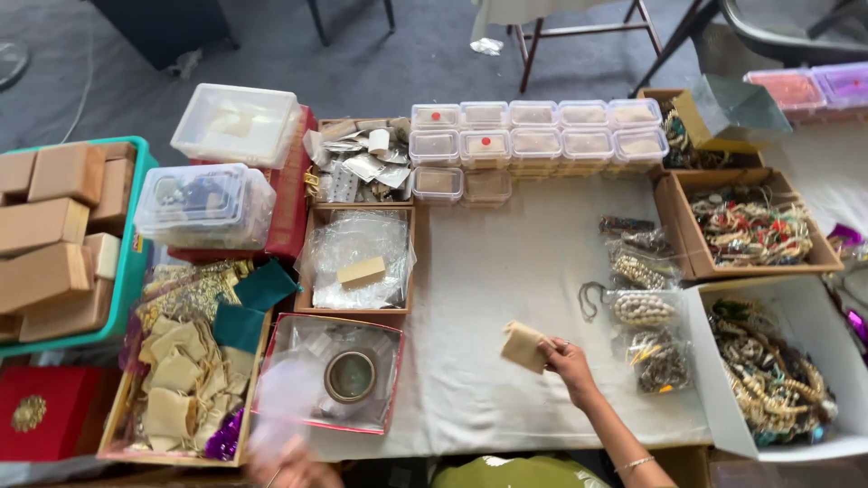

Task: The person sorts through various jewelry items on a table, picking up necklaces and bracelets. They place selected items into small plastic bags and then into small paper pouches. The person also handles clear plastic containers and stacks them on the table.

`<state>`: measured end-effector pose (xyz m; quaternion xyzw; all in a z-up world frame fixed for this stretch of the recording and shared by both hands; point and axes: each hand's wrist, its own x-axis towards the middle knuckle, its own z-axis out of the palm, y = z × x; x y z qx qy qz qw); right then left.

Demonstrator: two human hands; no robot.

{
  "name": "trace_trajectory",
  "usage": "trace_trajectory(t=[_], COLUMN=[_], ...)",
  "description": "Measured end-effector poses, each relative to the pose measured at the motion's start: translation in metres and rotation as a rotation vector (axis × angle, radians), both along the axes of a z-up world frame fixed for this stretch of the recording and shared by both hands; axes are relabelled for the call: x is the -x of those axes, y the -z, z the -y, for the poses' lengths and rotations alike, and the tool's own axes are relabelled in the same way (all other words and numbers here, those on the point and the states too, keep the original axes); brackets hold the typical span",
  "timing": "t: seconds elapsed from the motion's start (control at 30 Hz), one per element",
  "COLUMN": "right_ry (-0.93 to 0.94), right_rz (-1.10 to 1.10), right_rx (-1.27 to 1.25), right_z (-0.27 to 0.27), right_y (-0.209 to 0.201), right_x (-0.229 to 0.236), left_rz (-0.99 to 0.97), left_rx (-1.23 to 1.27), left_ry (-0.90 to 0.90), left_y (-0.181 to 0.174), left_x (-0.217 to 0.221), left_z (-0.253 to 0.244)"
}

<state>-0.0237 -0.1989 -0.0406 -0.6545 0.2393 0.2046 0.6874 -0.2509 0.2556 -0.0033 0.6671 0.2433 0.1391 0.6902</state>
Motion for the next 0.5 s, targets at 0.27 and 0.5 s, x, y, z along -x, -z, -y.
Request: trace_trajectory(t=[0.27,0.5], right_ry=[-0.592,-0.572], right_rz=[0.865,1.038], right_rx=[0.052,0.016], right_z=[-0.017,0.025], right_y=[-0.199,-0.215], right_x=[-0.037,-0.032], left_rz=[0.243,0.262], left_rx=[-0.370,-0.048], left_ry=[0.260,0.627], left_y=[-0.156,-0.164], left_x=[-0.180,-0.201], left_z=[0.176,0.236])
